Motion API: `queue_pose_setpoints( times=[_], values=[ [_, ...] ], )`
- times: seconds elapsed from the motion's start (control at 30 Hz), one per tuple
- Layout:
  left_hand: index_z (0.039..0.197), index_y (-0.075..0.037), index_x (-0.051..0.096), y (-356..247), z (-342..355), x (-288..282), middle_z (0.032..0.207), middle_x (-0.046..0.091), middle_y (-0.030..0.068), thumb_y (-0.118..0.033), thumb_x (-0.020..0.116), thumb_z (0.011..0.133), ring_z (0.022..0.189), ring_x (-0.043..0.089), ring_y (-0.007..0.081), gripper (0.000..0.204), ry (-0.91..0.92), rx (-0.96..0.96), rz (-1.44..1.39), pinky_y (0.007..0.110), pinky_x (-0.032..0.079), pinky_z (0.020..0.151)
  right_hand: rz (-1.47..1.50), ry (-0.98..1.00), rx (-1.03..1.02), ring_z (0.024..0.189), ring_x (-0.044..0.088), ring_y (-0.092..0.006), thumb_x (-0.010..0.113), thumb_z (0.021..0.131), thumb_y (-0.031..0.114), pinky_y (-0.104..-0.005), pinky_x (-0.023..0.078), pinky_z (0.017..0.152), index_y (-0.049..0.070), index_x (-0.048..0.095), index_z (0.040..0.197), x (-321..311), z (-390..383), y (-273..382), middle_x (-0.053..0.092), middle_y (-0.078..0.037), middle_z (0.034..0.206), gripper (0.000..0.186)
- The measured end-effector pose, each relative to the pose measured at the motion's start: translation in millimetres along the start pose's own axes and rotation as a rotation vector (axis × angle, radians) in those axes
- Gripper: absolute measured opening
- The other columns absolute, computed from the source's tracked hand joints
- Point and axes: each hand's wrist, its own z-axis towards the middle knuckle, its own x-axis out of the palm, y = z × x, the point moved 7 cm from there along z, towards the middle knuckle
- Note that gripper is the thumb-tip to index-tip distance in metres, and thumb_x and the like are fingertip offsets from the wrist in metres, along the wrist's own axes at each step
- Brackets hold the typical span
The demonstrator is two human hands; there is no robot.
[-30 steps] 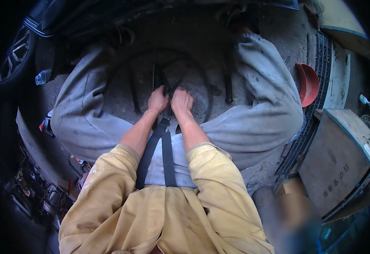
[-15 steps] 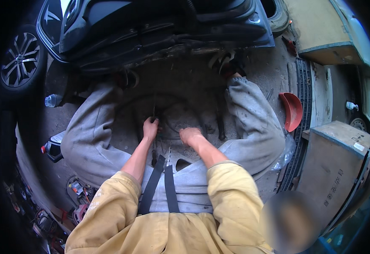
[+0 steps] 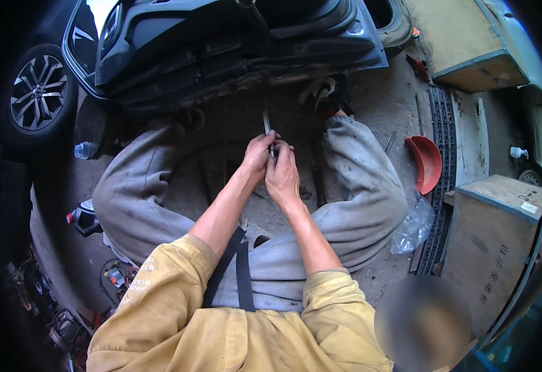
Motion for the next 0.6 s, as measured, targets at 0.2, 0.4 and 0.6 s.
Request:
queue_pose_setpoints(
  times=[0.2,0.4,0.6],
  values=[
    [0.092,-0.005,0.052,-17.8,16.6,-30.7,0.067,0.049,0.0003,-0.027,0.051,0.103,0.059,0.054,0.0133,0.025,-0.215,0.071,0.313,0.029,0.049,0.059,0.028,0.118,0.453,0.088,0.068,-0.0334,0.061,0.095,0.036,-0.041,0.051,0.079,-0.003,0.068,0.099,4.2,20.1,-64.8,0.069,-0.023,0.09,0.04],
    [0.091,-0.008,0.049,-20.6,32.4,-43.9,0.064,0.042,-0.0027,-0.029,0.05,0.103,0.051,0.042,0.0076,0.025,-0.214,0.041,0.361,0.024,0.038,0.046,-0.37,-0.18,0.745,0.106,0.057,-0.047,0.062,0.091,0.037,-0.0516,0.046,0.094,-0.006,0.059,0.11,11.7,36.5,-184.0,0.06,-0.033,0.11,0.046],
    [0.09,-0.01,0.048,-46.8,60.3,-41.2,0.064,0.037,-0.0052,-0.033,0.05,0.103,0.047,0.032,0.0036,0.027,-0.105,-0.019,0.189,0.021,0.024,0.04,-0.917,0.05,0.811,0.116,0.057,-0.0402,0.066,0.085,0.026,-0.051,0.049,0.095,0.001,0.055,0.121,37.4,15.8,-277.8,0.054,-0.025,0.125,0.045]
  ],
)
